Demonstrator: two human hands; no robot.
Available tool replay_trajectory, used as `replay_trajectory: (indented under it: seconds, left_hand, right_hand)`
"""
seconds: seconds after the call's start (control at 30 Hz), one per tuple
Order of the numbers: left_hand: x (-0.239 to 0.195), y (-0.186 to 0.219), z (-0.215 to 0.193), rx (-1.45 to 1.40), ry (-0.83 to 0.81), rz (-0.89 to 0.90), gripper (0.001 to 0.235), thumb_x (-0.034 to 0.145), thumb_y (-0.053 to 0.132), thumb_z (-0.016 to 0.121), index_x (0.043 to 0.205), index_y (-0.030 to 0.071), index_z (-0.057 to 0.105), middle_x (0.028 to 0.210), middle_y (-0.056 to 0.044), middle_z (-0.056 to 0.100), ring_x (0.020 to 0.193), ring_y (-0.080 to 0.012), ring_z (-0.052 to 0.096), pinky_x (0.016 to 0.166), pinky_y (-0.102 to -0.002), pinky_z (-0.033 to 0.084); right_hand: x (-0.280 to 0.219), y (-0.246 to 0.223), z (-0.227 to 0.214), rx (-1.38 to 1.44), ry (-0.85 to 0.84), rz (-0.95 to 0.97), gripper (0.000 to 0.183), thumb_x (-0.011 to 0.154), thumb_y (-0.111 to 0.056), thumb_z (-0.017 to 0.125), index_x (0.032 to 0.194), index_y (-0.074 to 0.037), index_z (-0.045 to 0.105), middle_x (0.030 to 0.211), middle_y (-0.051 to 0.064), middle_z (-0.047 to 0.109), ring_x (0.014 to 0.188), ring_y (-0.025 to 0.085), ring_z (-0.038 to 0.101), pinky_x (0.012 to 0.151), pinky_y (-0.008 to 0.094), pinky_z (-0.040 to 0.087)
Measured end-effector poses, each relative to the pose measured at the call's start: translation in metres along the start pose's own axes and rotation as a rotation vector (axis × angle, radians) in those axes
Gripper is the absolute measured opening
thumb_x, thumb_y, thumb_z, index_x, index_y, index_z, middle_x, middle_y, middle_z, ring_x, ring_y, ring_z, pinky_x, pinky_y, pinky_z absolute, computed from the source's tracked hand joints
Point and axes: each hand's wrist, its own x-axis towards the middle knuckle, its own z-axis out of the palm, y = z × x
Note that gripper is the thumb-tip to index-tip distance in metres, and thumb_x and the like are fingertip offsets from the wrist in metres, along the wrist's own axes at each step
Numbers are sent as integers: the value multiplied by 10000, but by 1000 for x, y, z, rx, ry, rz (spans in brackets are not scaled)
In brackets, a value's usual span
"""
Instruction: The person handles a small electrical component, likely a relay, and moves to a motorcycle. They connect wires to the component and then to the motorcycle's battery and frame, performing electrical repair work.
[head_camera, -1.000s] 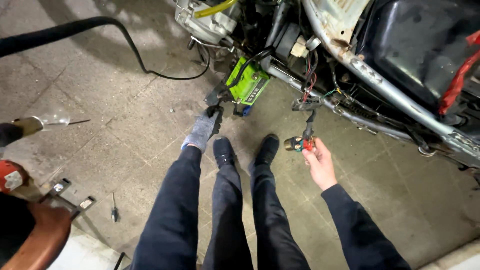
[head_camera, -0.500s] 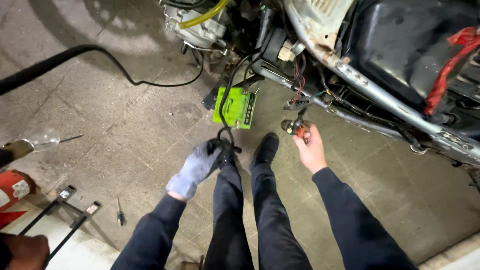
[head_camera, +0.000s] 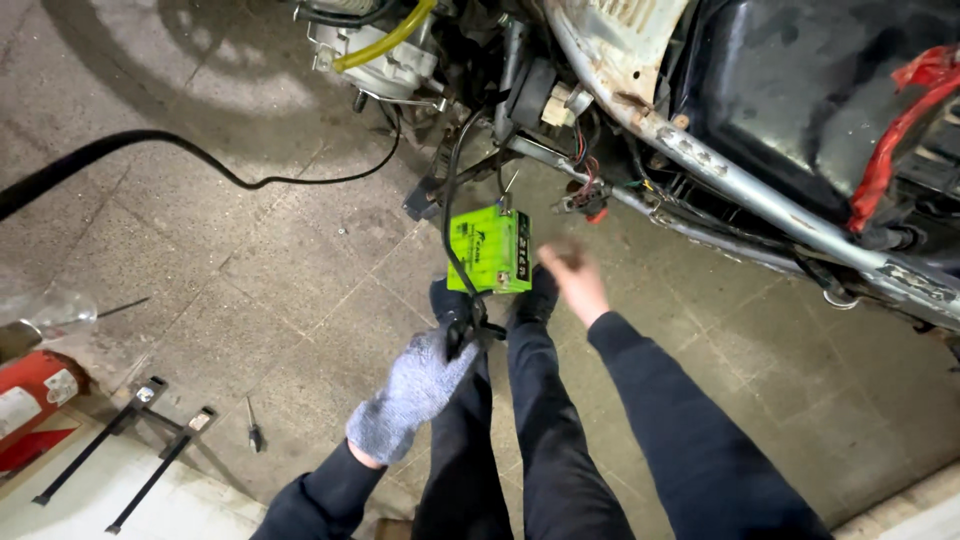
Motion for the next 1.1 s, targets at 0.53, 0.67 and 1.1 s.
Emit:
replay_trajectory:
  seconds: [0.53, 0.67, 1.1]
  left_hand:
    - [-16, 26, 5, -23, -68, -69, 384, 894, 425, 720, 943, 47, 673, 835, -213, 697, 824, -425, 685, 708, -515, 540]
    - [-24, 21, 24, -169, -2, 43, 360, 882, 398, 712, 955, 49, 658, 815, -205, 691, 777, -416, 673, 662, -509, 529]
    - [128, -40, 125, -1252, -198, -244, 536, 985, 260, 704, 1426, -18, 584, 1253, -92, 697, 1062, -177, 647, 895, -277, 536]
  right_hand:
    - [-17, -93, 41, -347, -342, -9, 553, 801, -478, 759, 1143, -43, 763, 1054, 96, 803, 980, 225, 773, 901, 343, 570]
    - [-41, -142, 31, -691, -161, 46, 603, 683, -508, 831, 1054, -48, 709, 944, 151, 781, 864, 289, 768, 825, 391, 593]
    - [-60, -197, 23, -870, -77, -309, 537, 601, -442, 867, 945, -62, 708, 843, 152, 728, 750, 349, 722, 705, 446, 573]
